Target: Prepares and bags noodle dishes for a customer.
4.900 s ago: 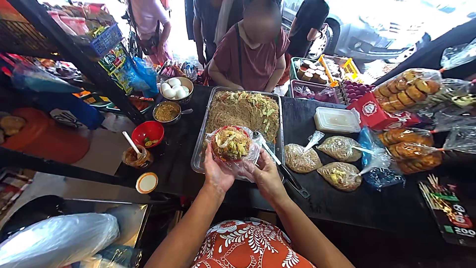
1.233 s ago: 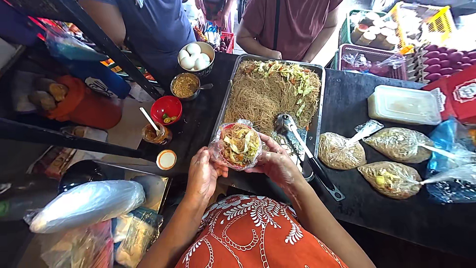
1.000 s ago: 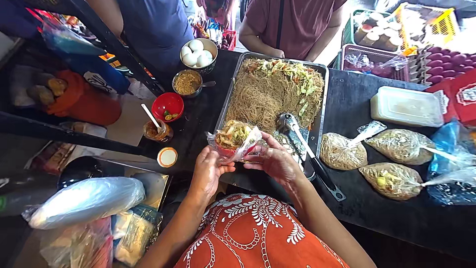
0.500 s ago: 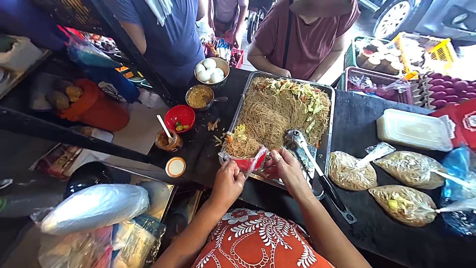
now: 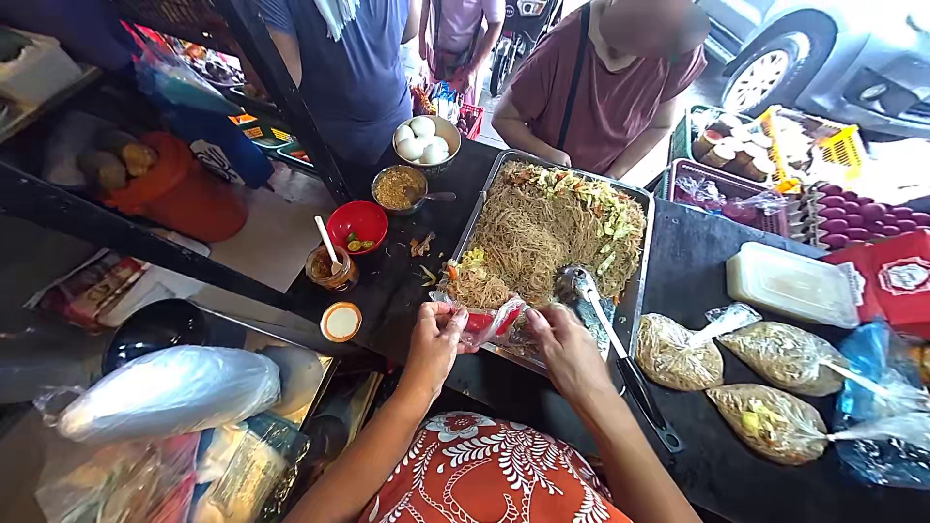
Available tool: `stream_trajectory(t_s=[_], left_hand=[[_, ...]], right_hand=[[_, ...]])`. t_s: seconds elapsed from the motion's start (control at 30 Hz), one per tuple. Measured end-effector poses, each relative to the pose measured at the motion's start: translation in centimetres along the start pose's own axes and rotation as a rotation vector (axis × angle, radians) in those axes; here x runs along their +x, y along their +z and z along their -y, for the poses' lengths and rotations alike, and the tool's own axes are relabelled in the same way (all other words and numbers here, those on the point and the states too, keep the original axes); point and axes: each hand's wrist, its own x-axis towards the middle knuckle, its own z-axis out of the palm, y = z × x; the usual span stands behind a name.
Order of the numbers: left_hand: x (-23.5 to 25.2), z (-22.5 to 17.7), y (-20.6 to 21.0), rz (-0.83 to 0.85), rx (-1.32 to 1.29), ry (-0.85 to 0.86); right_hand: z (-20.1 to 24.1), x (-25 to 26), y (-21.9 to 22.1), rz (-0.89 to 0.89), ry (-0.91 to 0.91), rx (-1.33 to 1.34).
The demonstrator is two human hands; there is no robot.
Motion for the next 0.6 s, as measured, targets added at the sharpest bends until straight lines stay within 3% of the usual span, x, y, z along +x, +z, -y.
stream_trajectory(t_s=[0.1,0.2,0.27,0.43,0.6], left_hand=[[-0.1,-0.6,0.3,-0.006,-0.054,-0.101],[0.0,-1.2,0.6,-0.023,-0.059,-0.163],[0.1,-1.7,0.7,-0.034,-0.052,-0.206],[-0.2,-2.5,1.3,-0.078,-0.03,-0.282],[-0.3,-2.8,1.9,-0.138,-0.019,-0.313]], right_hand=[[-2.9,-2.3,-3.9,-0.135,0.032,-0.347],[-5.8,-4.0,-5.4,-0.093,0.186,-0.468],[-7.2,-4.7,-4.9,-0.035,0.193,-0.485],[-10.7,-5.5,-3.7,-0.155,-0.004,-0.404],[-9.9,-5.4,-6.2,-0.202,-0.236,-0.247]])
